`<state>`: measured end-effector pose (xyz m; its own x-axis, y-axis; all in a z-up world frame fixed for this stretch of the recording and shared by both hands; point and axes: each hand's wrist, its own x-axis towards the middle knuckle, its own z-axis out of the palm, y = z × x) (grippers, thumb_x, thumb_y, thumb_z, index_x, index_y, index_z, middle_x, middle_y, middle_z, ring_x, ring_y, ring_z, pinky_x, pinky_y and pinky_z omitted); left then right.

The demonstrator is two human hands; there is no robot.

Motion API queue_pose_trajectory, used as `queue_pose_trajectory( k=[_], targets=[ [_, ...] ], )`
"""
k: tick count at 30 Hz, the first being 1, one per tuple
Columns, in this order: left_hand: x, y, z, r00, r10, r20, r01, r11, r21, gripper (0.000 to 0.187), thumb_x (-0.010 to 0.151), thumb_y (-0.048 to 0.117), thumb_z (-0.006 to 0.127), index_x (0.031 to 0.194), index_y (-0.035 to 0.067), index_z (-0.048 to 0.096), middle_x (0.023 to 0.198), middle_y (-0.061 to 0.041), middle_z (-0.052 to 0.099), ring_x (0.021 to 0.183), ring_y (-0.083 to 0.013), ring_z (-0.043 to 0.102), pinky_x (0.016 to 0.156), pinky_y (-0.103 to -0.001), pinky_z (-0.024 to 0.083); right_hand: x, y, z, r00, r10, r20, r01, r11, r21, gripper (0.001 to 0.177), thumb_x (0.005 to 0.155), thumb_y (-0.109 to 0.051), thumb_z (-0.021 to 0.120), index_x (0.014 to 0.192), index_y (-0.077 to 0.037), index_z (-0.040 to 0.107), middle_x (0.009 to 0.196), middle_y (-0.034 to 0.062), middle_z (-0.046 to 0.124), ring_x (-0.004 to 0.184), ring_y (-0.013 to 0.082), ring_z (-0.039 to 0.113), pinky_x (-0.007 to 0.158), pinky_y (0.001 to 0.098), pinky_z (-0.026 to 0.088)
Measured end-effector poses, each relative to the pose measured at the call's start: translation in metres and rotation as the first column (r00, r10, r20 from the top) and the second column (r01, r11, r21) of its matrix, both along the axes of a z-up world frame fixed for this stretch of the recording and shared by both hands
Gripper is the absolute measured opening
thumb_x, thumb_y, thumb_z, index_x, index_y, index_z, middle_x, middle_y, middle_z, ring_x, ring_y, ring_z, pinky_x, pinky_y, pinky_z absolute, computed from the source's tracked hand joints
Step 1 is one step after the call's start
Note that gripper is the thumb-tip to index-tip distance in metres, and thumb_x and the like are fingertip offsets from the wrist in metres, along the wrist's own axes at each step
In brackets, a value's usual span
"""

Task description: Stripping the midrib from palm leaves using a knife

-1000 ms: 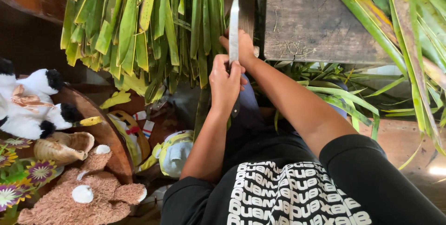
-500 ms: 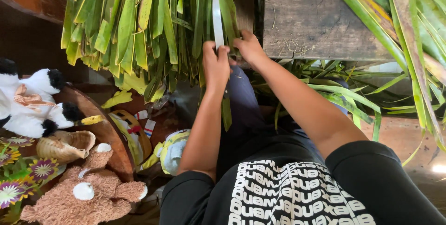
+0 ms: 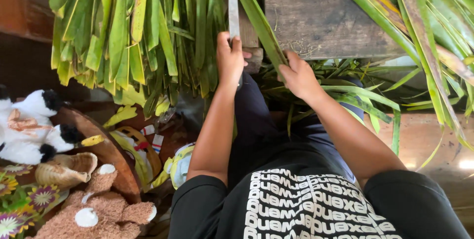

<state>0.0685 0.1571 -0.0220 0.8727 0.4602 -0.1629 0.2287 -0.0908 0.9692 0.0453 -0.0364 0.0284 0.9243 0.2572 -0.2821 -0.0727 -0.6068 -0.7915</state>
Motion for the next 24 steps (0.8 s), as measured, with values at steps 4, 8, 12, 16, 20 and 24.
queue_pose_trajectory(
  k=[4, 8, 12, 16, 20, 24],
  targets=[
    [-0.008, -0.022, 0.019, 0.997, -0.019, 0.078, 0.026, 0.995, -0.095, 0.020, 0.095, 0.014, 0.048, 0.104, -0.002, 0.055, 0.083, -0.024, 0.071, 0.051, -0.0277, 0.070, 0.036, -0.028, 0.058, -0.015, -0.017, 0.008, 0.980, -0.040, 0.193, 0.047, 0.998, -0.034, 0.035, 0.088, -0.020, 0.052, 0.120, -0.008, 0.058, 0.074, 0.0192, 0.068, 0.089, 0.0415, 0.066, 0.080, 0.0541, 0.049],
    [-0.014, -0.039, 0.027, 0.991, -0.004, 0.135, 0.024, 0.990, -0.141, 0.019, 0.096, 0.013, 0.047, 0.103, -0.003, 0.055, 0.081, -0.022, 0.071, 0.049, -0.0261, 0.070, 0.036, -0.026, 0.057, -0.022, -0.026, 0.011, 0.952, -0.076, 0.296, 0.089, 0.996, -0.030, 0.037, 0.091, -0.012, 0.051, 0.127, -0.006, 0.054, 0.075, 0.0209, 0.066, 0.090, 0.0455, 0.065, 0.078, 0.0570, 0.048],
    [-0.025, -0.051, 0.043, 0.979, 0.005, 0.202, 0.022, 0.991, -0.128, 0.017, 0.098, 0.011, 0.046, 0.104, -0.002, 0.056, 0.084, -0.020, 0.071, 0.049, -0.0211, 0.069, 0.035, -0.024, 0.057, -0.024, -0.033, 0.002, 0.914, -0.120, 0.388, 0.139, 0.990, -0.022, 0.037, 0.092, -0.013, 0.054, 0.129, -0.012, 0.054, 0.085, 0.0250, 0.067, 0.089, 0.0484, 0.064, 0.076, 0.0581, 0.049],
    [-0.034, -0.068, 0.050, 0.960, -0.012, 0.279, 0.060, 0.984, -0.166, 0.018, 0.101, 0.014, 0.046, 0.106, -0.001, 0.052, 0.084, -0.017, 0.067, 0.051, -0.0184, 0.067, 0.036, -0.022, 0.055, -0.026, -0.039, -0.005, 0.886, -0.211, 0.412, 0.212, 0.976, 0.043, 0.035, 0.095, -0.012, 0.051, 0.130, -0.013, 0.056, 0.084, 0.0224, 0.067, 0.089, 0.0472, 0.064, 0.077, 0.0578, 0.049],
    [-0.048, -0.083, 0.053, 0.946, -0.105, 0.306, 0.180, 0.957, -0.227, 0.015, 0.099, 0.014, 0.049, 0.101, -0.001, 0.053, 0.074, -0.016, 0.067, 0.048, -0.0204, 0.066, 0.035, -0.024, 0.054, -0.036, -0.049, -0.008, 0.847, -0.302, 0.437, 0.283, 0.953, 0.111, 0.035, 0.096, -0.010, 0.048, 0.129, -0.012, 0.059, 0.080, 0.0231, 0.066, 0.085, 0.0463, 0.066, 0.073, 0.0561, 0.049],
    [-0.056, -0.092, 0.070, 0.950, -0.179, 0.257, 0.241, 0.941, -0.237, 0.007, 0.095, 0.006, 0.050, 0.093, -0.001, 0.052, 0.071, -0.015, 0.066, 0.047, -0.0196, 0.065, 0.034, -0.023, 0.054, -0.037, -0.071, -0.025, 0.863, -0.280, 0.420, 0.305, 0.952, 0.007, 0.034, 0.098, -0.017, 0.048, 0.132, -0.017, 0.056, 0.096, 0.0265, 0.066, 0.093, 0.0492, 0.062, 0.076, 0.0582, 0.048]
  ],
)
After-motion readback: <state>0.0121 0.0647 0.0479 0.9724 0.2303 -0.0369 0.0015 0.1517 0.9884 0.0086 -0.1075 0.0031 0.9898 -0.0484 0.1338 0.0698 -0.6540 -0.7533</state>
